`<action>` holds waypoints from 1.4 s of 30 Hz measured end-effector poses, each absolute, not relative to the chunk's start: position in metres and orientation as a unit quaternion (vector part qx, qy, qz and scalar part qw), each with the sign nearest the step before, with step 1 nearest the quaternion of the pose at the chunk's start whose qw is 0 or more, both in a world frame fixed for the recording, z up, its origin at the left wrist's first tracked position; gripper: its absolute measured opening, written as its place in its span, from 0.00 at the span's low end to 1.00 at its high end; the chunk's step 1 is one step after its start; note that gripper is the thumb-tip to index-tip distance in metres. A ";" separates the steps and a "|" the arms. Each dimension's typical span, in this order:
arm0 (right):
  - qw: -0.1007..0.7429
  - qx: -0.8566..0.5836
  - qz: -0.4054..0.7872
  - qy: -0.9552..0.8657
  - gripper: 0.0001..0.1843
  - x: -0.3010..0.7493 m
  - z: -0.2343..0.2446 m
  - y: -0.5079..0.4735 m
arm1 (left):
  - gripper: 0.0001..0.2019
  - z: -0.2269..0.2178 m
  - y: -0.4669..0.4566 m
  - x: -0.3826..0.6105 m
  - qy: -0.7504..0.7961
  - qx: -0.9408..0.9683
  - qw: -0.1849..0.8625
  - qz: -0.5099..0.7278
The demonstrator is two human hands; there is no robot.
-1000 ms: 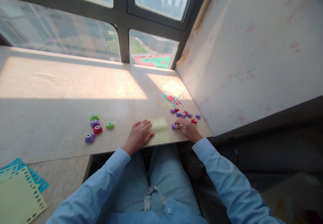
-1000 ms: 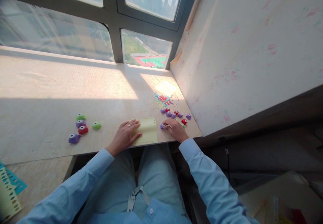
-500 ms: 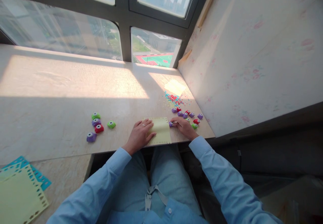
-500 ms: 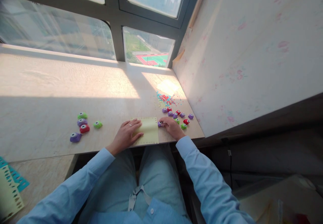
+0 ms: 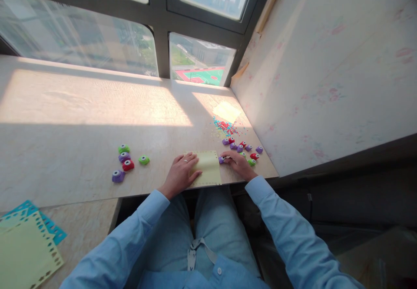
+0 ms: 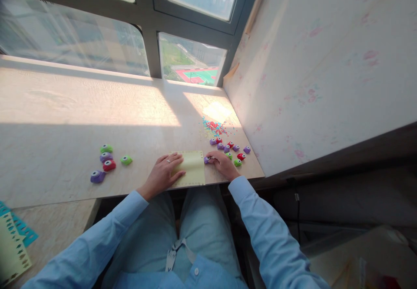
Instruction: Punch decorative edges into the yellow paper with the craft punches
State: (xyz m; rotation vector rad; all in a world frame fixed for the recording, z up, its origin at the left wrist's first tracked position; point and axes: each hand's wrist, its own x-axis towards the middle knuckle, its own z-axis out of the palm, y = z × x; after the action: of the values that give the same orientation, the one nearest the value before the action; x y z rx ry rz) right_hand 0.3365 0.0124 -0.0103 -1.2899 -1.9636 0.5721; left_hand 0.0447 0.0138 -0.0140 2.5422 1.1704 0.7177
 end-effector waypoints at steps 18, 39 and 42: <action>0.336 -0.484 0.238 -0.772 0.16 0.339 -0.012 0.014 | 0.22 -0.012 0.013 0.044 0.394 0.884 0.123 0.221; 0.391 -0.538 0.224 -0.712 0.13 0.307 -0.008 -0.006 | 0.25 -0.008 0.009 0.044 0.384 0.894 0.111 0.201; 0.406 -0.545 0.238 -0.694 0.14 0.308 -0.009 -0.011 | 0.25 -0.008 0.008 0.044 0.388 0.892 0.111 0.204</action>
State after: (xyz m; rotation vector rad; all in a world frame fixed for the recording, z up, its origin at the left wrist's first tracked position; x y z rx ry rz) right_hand 0.3083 -0.0113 -0.0092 -1.3743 -1.7501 0.5992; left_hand 0.0444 0.0083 -0.0084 2.6195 1.1410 0.5982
